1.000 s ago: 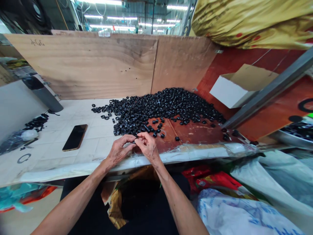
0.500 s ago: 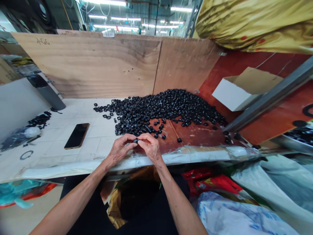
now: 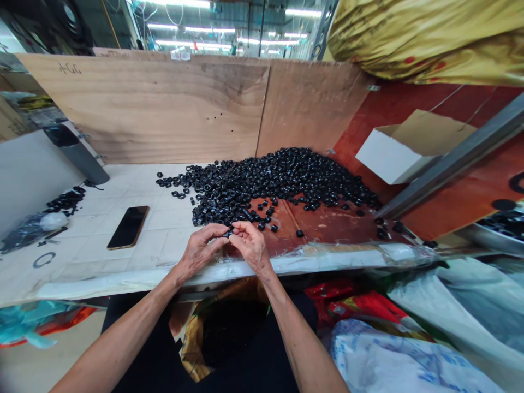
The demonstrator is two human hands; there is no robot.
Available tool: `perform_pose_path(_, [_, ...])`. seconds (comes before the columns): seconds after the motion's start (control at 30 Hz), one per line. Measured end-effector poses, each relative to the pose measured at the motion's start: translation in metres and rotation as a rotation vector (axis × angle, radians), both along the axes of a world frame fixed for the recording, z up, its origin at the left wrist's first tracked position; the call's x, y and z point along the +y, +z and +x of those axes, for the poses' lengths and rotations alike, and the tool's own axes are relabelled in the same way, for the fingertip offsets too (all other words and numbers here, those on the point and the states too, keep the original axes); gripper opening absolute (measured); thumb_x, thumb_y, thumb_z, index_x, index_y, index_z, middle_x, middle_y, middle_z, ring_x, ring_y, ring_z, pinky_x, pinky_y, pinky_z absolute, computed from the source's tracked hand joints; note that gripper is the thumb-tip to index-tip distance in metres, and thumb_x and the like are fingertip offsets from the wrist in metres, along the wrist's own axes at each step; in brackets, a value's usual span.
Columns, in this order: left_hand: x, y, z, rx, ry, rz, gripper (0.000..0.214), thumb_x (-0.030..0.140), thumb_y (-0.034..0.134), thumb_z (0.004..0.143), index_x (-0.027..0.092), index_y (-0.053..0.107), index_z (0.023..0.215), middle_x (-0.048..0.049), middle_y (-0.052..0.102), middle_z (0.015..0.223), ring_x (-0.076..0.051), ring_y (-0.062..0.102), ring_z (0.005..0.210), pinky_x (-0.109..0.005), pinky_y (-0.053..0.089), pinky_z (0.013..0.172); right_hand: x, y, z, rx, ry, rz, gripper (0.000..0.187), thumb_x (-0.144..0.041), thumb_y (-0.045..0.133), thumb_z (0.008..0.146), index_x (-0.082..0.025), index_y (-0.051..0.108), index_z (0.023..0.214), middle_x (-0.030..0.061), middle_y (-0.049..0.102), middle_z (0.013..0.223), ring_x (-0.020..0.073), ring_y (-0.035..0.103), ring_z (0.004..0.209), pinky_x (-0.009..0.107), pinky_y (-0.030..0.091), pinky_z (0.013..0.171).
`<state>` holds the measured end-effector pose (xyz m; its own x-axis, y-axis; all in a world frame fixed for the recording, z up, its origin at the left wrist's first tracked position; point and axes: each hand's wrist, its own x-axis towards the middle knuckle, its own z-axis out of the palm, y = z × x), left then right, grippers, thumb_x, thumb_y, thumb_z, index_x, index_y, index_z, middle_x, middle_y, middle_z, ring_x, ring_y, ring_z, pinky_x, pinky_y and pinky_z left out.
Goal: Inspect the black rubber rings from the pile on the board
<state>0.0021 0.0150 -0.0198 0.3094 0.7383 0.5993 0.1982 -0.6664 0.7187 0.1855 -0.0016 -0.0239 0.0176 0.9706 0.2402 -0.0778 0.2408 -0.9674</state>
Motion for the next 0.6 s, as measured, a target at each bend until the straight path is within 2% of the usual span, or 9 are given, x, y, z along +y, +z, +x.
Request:
perform_pose_path(0.17, [0.0005, 0.0008, 0.0001, 0.014, -0.007, 0.029, 0.019, 0.025, 0.071, 0.092, 0.019, 0.073, 0.11, -0.0088, 0.073, 0.107, -0.019, 0.071, 0.1, -0.035, 0.06, 0.089, 0.0005, 0.0001, 0.0013, -0.062, 0.025, -0.027, 0.021, -0.039, 0.069, 0.087, -0.019, 0.07, 0.093, -0.0009, 0.066, 0.063, 0.0156, 0.065, 0.058, 0.029, 0.058, 0.064])
perform_pose_path(0.27, [0.0013, -0.0013, -0.0013, 0.015, -0.004, 0.009, 0.018, 0.025, 0.071, 0.092, 0.02, 0.073, 0.11, -0.0079, 0.074, 0.106, -0.018, 0.071, 0.097, -0.034, 0.059, 0.089, 0.0022, -0.0014, 0.0011, -0.089, -0.005, 0.075, 0.018, -0.035, 0.072, 0.083, -0.02, 0.072, 0.093, 0.0027, 0.071, 0.079, 0.018, 0.068, 0.072, 0.03, 0.06, 0.07])
perform_pose_path(0.4, [0.003, -0.0033, -0.0028, 0.017, 0.007, -0.04, 0.017, 0.025, 0.072, 0.092, 0.02, 0.073, 0.108, -0.0067, 0.074, 0.104, -0.018, 0.071, 0.094, -0.033, 0.058, 0.087, 0.004, -0.0034, 0.0, -0.161, -0.058, 0.271, 0.012, -0.027, 0.071, 0.082, -0.021, 0.075, 0.092, 0.0058, 0.069, 0.098, 0.0189, 0.067, 0.088, 0.029, 0.058, 0.077])
perform_pose_path(0.5, [0.0029, -0.002, -0.0022, 0.018, 0.011, -0.053, 0.016, 0.026, 0.071, 0.092, 0.02, 0.074, 0.106, -0.0066, 0.074, 0.103, -0.018, 0.072, 0.094, -0.032, 0.058, 0.088, 0.0037, -0.004, -0.0007, -0.176, -0.049, 0.275, 0.012, -0.026, 0.069, 0.085, -0.021, 0.075, 0.094, 0.0061, 0.068, 0.099, 0.0186, 0.067, 0.087, 0.029, 0.057, 0.075])
perform_pose_path(0.6, [0.001, 0.0007, -0.0009, 0.026, 0.005, -0.02, 0.016, 0.027, 0.07, 0.093, 0.02, 0.073, 0.108, -0.0075, 0.074, 0.106, -0.018, 0.071, 0.096, -0.033, 0.059, 0.088, 0.0019, -0.0019, -0.0023, -0.201, -0.084, 0.213, 0.017, -0.031, 0.068, 0.087, -0.021, 0.072, 0.1, 0.0047, 0.07, 0.094, 0.0176, 0.067, 0.08, 0.028, 0.056, 0.072])
